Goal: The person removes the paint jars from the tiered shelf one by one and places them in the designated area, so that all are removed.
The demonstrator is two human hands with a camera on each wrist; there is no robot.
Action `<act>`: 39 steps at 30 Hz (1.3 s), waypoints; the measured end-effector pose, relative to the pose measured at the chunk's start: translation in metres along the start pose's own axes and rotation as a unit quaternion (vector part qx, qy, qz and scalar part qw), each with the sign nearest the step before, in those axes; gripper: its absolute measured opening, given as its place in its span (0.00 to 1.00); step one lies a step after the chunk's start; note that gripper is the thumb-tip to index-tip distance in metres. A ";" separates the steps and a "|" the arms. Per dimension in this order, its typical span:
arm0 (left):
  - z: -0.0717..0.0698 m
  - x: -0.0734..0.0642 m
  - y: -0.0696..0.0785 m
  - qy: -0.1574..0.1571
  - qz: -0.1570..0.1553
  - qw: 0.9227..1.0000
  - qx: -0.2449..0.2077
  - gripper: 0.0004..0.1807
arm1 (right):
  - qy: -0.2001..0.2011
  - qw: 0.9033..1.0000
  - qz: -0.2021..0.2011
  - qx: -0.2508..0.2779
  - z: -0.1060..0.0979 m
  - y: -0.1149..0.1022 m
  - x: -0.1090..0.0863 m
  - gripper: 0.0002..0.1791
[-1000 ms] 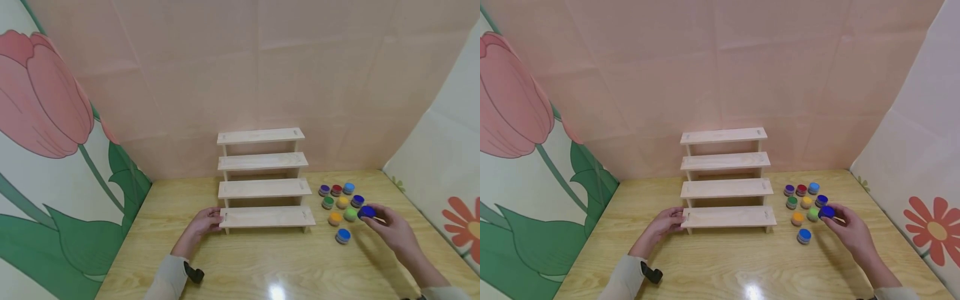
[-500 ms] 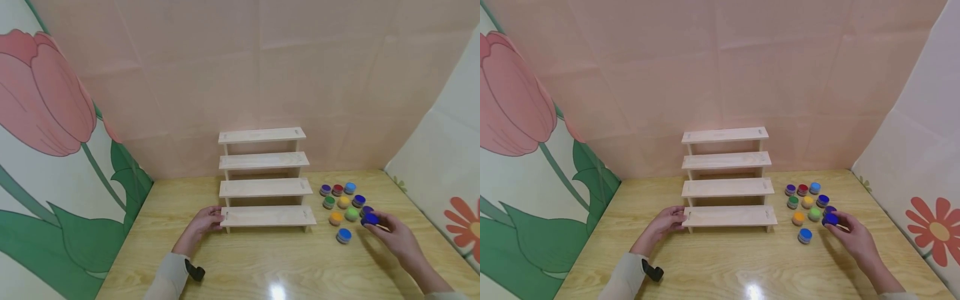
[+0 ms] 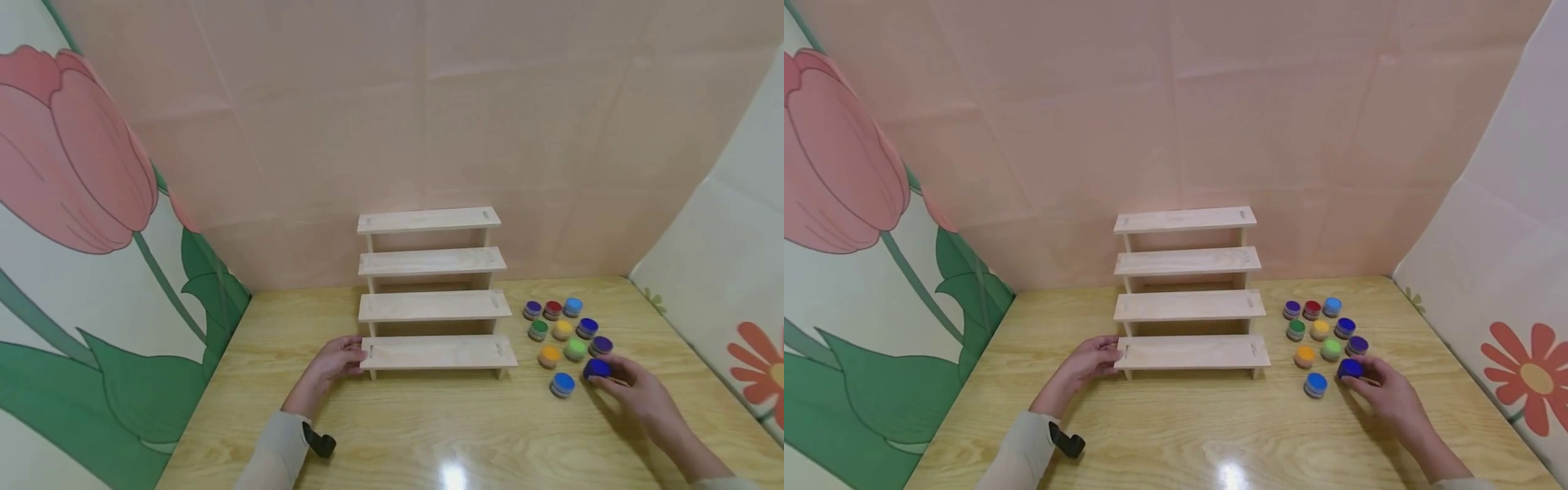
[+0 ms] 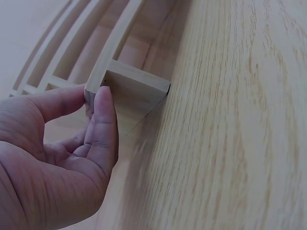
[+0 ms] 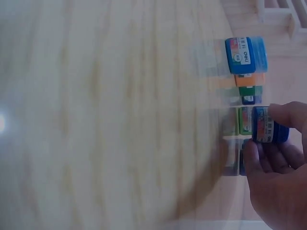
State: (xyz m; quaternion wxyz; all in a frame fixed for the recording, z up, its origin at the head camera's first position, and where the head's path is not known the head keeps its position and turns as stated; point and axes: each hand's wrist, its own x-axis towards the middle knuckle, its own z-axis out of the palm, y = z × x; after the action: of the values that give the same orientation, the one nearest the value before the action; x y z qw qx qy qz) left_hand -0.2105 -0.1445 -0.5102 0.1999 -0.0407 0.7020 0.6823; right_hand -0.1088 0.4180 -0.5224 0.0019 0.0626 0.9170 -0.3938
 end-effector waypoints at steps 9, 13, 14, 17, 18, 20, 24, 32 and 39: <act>0.000 -0.003 -0.001 -0.006 0.006 1.000 0.002 0.30 | -0.019 1.000 0.010 -0.004 0.001 0.003 0.001 0.39; 0.000 -0.004 -0.001 -0.005 0.003 1.000 0.004 0.31 | -0.024 1.000 0.008 -0.014 0.001 0.001 0.000 0.40; 0.000 -0.005 -0.001 -0.005 0.004 1.000 0.006 0.31 | -0.024 1.000 0.007 -0.017 0.001 0.001 0.000 0.40; 0.000 -0.005 0.000 -0.004 0.005 1.000 0.008 0.31 | -0.026 0.999 0.007 -0.024 0.001 -0.001 0.002 0.40; 0.000 -0.006 0.000 -0.004 0.005 1.000 0.009 0.31 | -0.026 0.999 0.008 -0.027 0.001 -0.001 0.002 0.40; 0.000 -0.006 0.000 -0.003 0.006 1.000 0.010 0.31 | -0.026 0.999 0.008 -0.031 0.001 -0.001 0.003 0.40; -0.002 -0.006 -0.001 -0.002 0.005 1.000 0.009 0.32 | -0.028 0.999 0.005 -0.034 0.002 -0.001 0.004 0.40; -0.007 -0.010 -0.002 -0.011 0.015 1.000 0.018 0.32 | -0.026 0.999 -0.002 -0.024 -0.002 -0.006 0.002 0.38; -0.015 -0.021 0.006 -0.004 0.045 0.996 0.077 0.25 | 0.041 0.995 -0.075 -0.054 -0.013 -0.018 0.003 0.24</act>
State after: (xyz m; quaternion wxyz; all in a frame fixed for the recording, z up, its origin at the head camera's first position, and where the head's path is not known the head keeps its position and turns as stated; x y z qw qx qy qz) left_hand -0.1963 -0.1636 -0.4974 0.1738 0.0091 0.7526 0.6351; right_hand -0.1133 0.4153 -0.5009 -0.0623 0.0096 0.9385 -0.3396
